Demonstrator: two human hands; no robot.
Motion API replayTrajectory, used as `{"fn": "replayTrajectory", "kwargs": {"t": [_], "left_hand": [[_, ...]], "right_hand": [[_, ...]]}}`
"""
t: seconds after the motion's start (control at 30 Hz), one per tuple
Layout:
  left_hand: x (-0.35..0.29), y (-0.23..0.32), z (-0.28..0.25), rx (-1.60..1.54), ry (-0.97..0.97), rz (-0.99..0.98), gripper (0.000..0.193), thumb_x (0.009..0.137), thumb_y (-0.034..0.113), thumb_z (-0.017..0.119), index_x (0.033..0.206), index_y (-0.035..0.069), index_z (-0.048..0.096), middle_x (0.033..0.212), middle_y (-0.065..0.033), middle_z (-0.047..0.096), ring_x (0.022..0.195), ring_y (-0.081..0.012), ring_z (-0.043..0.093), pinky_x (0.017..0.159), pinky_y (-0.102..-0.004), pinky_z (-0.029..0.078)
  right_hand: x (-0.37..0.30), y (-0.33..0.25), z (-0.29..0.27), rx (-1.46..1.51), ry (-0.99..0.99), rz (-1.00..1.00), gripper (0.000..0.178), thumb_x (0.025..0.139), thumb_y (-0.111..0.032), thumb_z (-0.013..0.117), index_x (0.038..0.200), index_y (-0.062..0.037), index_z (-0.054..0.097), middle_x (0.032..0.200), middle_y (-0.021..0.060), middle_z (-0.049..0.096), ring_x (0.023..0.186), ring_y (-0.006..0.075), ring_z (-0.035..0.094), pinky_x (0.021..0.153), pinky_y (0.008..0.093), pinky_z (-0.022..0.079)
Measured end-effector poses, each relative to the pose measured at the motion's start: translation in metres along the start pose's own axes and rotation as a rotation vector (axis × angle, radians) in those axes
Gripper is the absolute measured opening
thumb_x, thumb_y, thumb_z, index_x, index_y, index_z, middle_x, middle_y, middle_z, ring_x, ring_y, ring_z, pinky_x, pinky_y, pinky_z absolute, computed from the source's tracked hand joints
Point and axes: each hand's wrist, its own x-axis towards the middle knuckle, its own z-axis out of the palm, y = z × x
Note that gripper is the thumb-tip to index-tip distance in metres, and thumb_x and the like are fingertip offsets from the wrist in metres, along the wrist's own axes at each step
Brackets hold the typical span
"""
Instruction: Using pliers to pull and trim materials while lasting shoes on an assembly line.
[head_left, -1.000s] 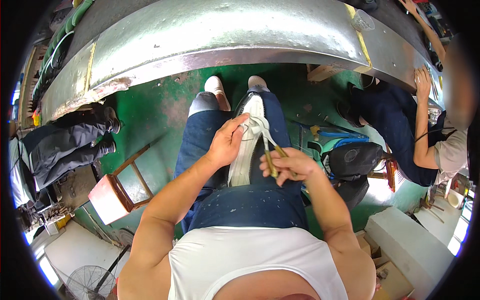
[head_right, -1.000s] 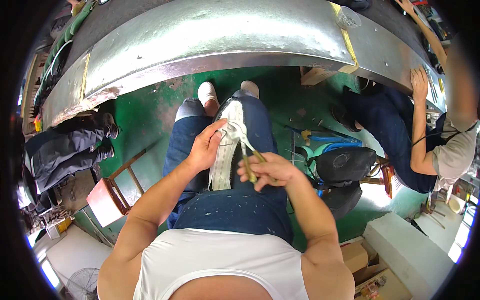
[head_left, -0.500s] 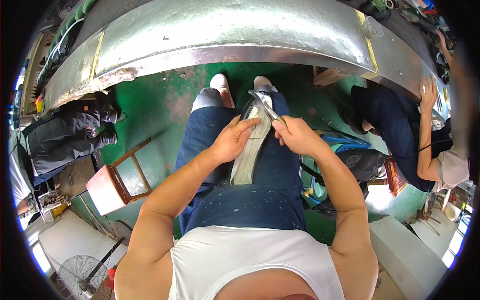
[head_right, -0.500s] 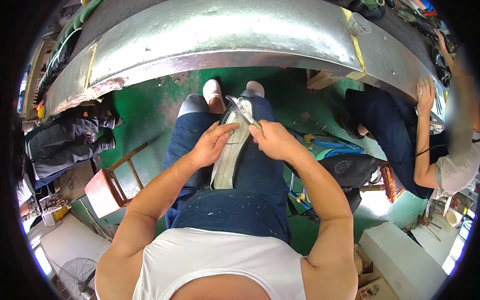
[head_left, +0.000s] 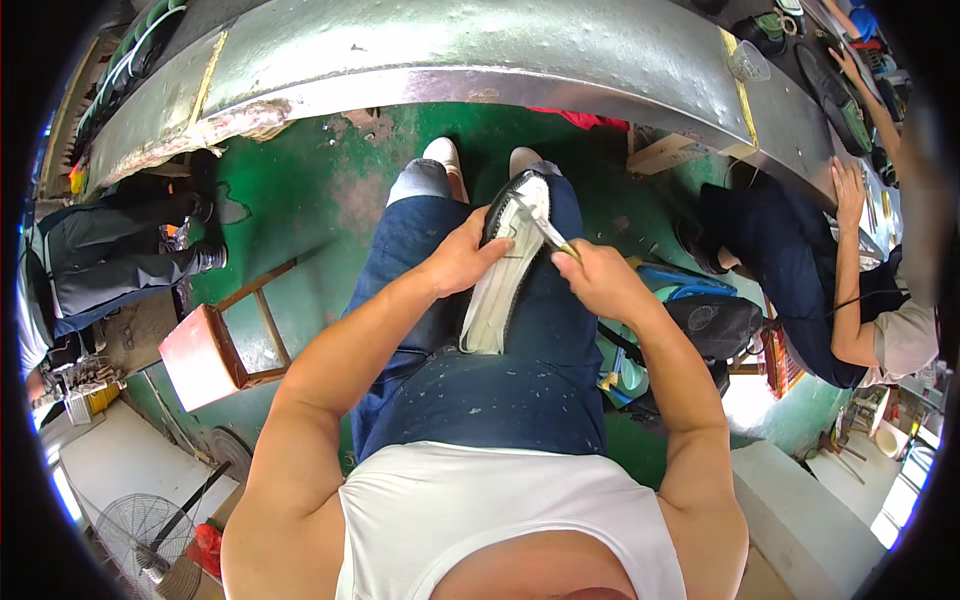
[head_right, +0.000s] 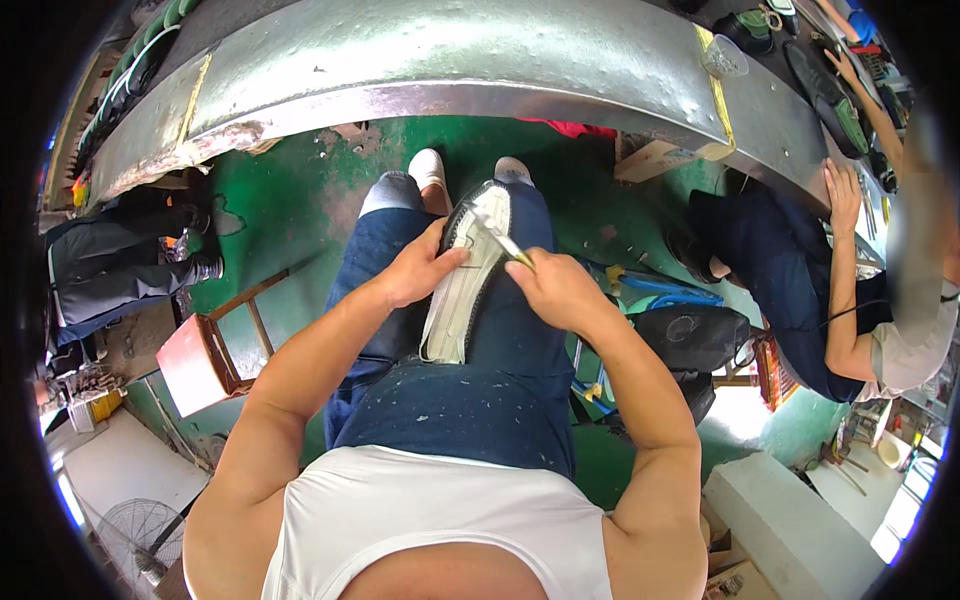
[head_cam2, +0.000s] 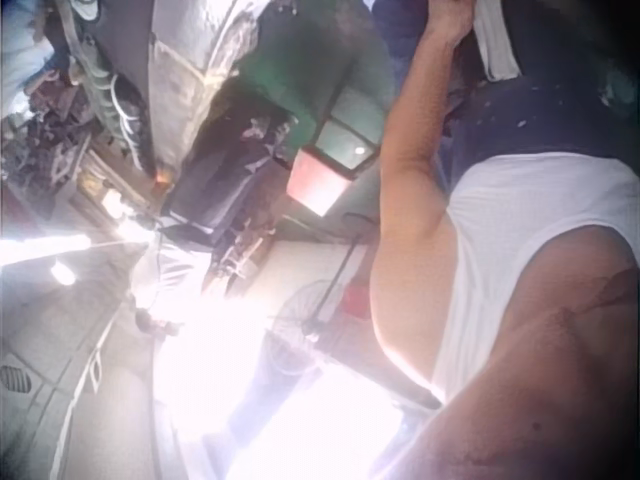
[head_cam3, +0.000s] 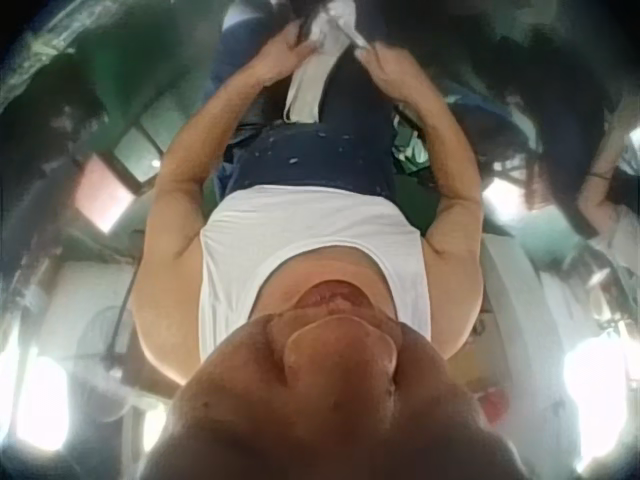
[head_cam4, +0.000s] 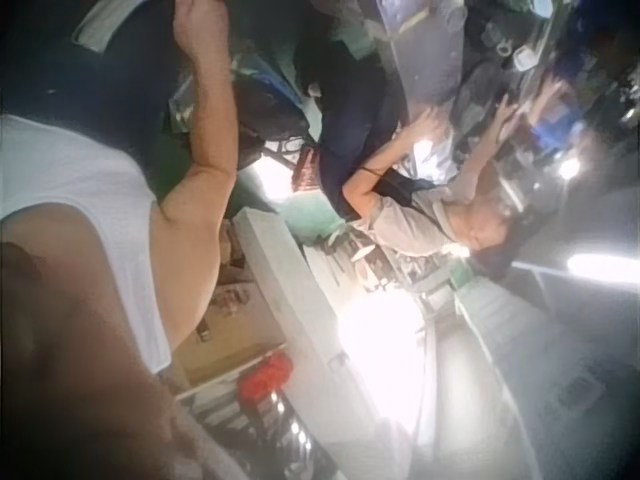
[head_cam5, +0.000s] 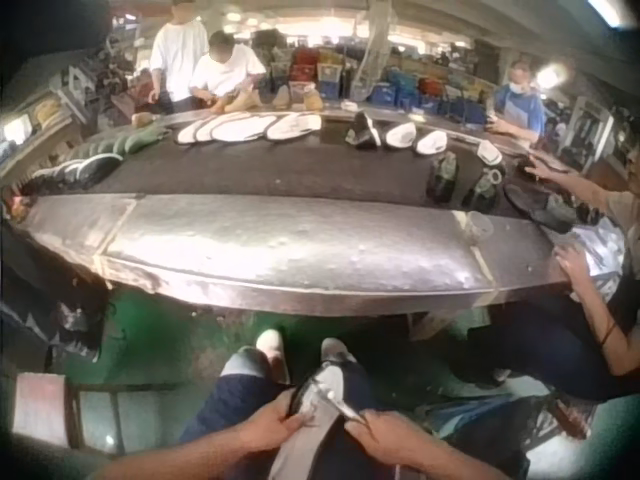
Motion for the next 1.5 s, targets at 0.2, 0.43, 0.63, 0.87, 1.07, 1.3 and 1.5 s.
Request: {"fn": "replayTrajectory", "kwargs": {"t": [0.2, 0.43, 0.63, 0.87, 1.07, 1.3, 1.5], "left_hand": [[0.022, -0.015, -0.017, -0.223, -0.177, -0.110, 0.049, 0.097, 0.014, 0.065, 0.140, 0.000, 0.046, 0.125, -0.0091, 0.063, 0.112, -0.0166, 0.061, 0.099, -0.0326, 0.049], [0.028, -0.020, -0.014, -0.332, -0.242, -0.197, 0.049, 0.097, 0.019, 0.065, 0.140, 0.005, 0.045, 0.122, -0.0074, 0.064, 0.109, -0.0158, 0.063, 0.094, -0.0352, 0.052], [0.015, -0.017, -0.018, -0.356, -0.203, -0.251, 0.049, 0.098, 0.022, 0.065, 0.141, 0.007, 0.045, 0.122, -0.0078, 0.064, 0.106, -0.0172, 0.065, 0.090, -0.0356, 0.054], [0.002, -0.031, -0.040, -0.579, -0.331, -0.236, 0.060, 0.096, 0.022, 0.068, 0.148, 0.011, 0.039, 0.132, -0.0076, 0.060, 0.118, -0.0191, 0.060, 0.098, -0.0376, 0.050], [-0.016, -0.014, -0.009, -0.474, -0.227, -0.121, 0.085, 0.093, 0.009, 0.063, 0.161, 0.014, 0.012, 0.152, -0.0104, 0.041, 0.141, -0.0220, 0.038, 0.119, -0.0368, 0.026], [-0.011, -0.023, 0.011, -0.300, -0.012, -0.134, 0.077, 0.097, 0.010, 0.060, 0.158, 0.006, 0.014, 0.147, -0.0136, 0.045, 0.133, -0.0226, 0.047, 0.112, -0.0377, 0.038], [-0.023, -0.026, 0.013, -0.297, -0.036, -0.068, 0.077, 0.098, 0.013, 0.059, 0.159, 0.008, 0.012, 0.148, -0.0151, 0.043, 0.135, -0.0238, 0.044, 0.113, -0.0359, 0.037]], "right_hand": [[-0.048, -0.005, -0.009, 0.212, -0.249, 0.139, 0.034, 0.097, -0.029, 0.061, 0.104, 0.0041, 0.063, 0.088, 0.0220, 0.070, 0.088, 0.0433, 0.067, 0.081, 0.0451, 0.052], [-0.055, -0.024, 0.033, -0.485, 0.094, -0.430, 0.051, 0.093, -0.028, 0.066, 0.124, 0.0119, 0.054, 0.099, 0.0240, 0.067, 0.097, 0.0418, 0.066, 0.091, 0.0426, 0.053], [-0.033, -0.064, 0.015, -0.615, -0.254, -0.163, 0.031, 0.092, -0.028, 0.067, 0.100, 0.0018, 0.063, 0.087, 0.0176, 0.070, 0.083, 0.0410, 0.068, 0.077, 0.0455, 0.054], [-0.035, -0.010, 0.068, -0.092, -0.004, -0.056, 0.031, 0.090, -0.029, 0.069, 0.106, -0.0036, 0.065, 0.092, 0.0186, 0.070, 0.088, 0.0403, 0.067, 0.079, 0.0485, 0.051], [-0.060, -0.008, 0.056, -0.142, -0.057, -0.052, 0.033, 0.090, -0.024, 0.068, 0.112, -0.0002, 0.061, 0.101, 0.0204, 0.067, 0.097, 0.0387, 0.065, 0.084, 0.0472, 0.051], [-0.087, -0.015, 0.072, -0.401, 0.117, -0.145, 0.032, 0.092, -0.015, 0.064, 0.115, 0.0052, 0.055, 0.101, 0.0228, 0.064, 0.092, 0.0416, 0.065, 0.082, 0.0462, 0.053], [-0.088, -0.002, 0.062, -0.139, -0.170, -0.024, 0.025, 0.092, -0.019, 0.065, 0.108, 0.0000, 0.061, 0.094, 0.0219, 0.068, 0.089, 0.0403, 0.067, 0.080, 0.0481, 0.053]]}}
